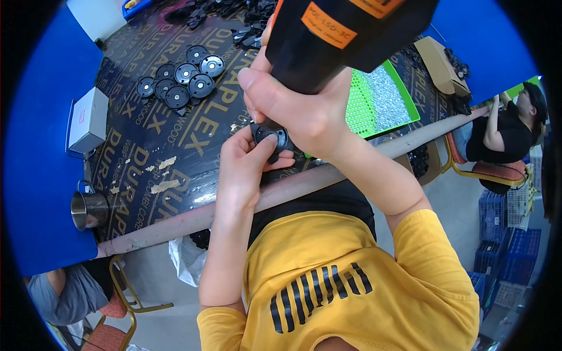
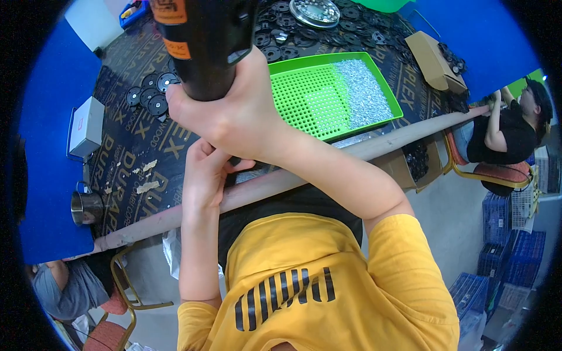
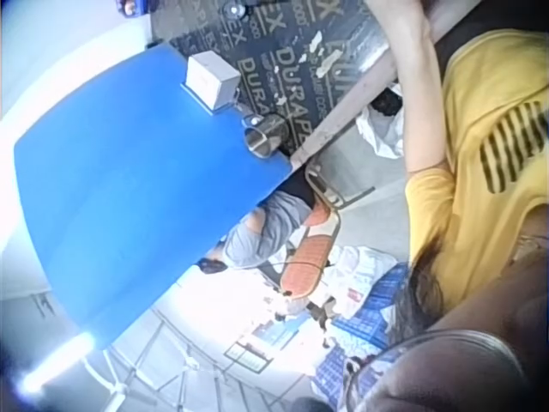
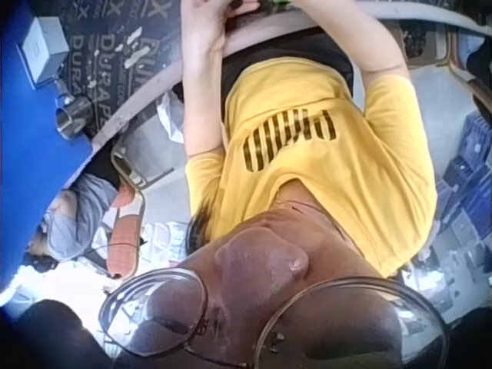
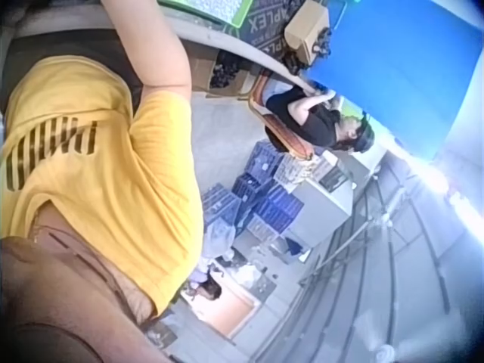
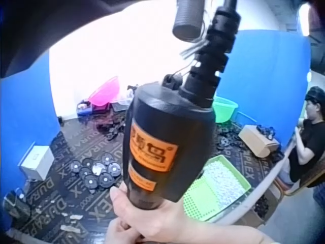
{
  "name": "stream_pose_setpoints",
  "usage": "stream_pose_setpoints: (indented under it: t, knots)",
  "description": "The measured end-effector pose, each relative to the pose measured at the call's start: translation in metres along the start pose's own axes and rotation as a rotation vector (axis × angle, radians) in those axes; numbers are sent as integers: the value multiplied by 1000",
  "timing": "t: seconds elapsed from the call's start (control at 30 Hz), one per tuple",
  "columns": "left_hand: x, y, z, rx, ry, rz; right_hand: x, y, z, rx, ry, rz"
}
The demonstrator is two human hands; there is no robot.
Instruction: The person fastens screws into small circular plastic components using an electric screwdriver at a factory workbench.
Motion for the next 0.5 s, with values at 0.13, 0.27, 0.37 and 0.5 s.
stream_pose_setpoints:
  t: [0.13,0.27,0.37,0.5]
  knots:
    - [-1,-1,2,-30,-14,10,11,0,5,105,10,44]
    - [-1,0,2,-34,-11,27,25,-13,61,10,214,161]
    - [-1,-1,2,-34,-10,23,14,-20,117,-166,171,127]
    - [-2,-1,3,-27,-32,13,12,-21,146,-263,200,99]
Point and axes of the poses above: each hand's wrist, its own y-axis away from the middle knuckle, its own z-axis out of the back of the hand, x = y × z, the point moved 6 cm from there along -y, towards the middle knuckle, and after that the axes turned 5 degrees about -z, right-handed, at the moved point
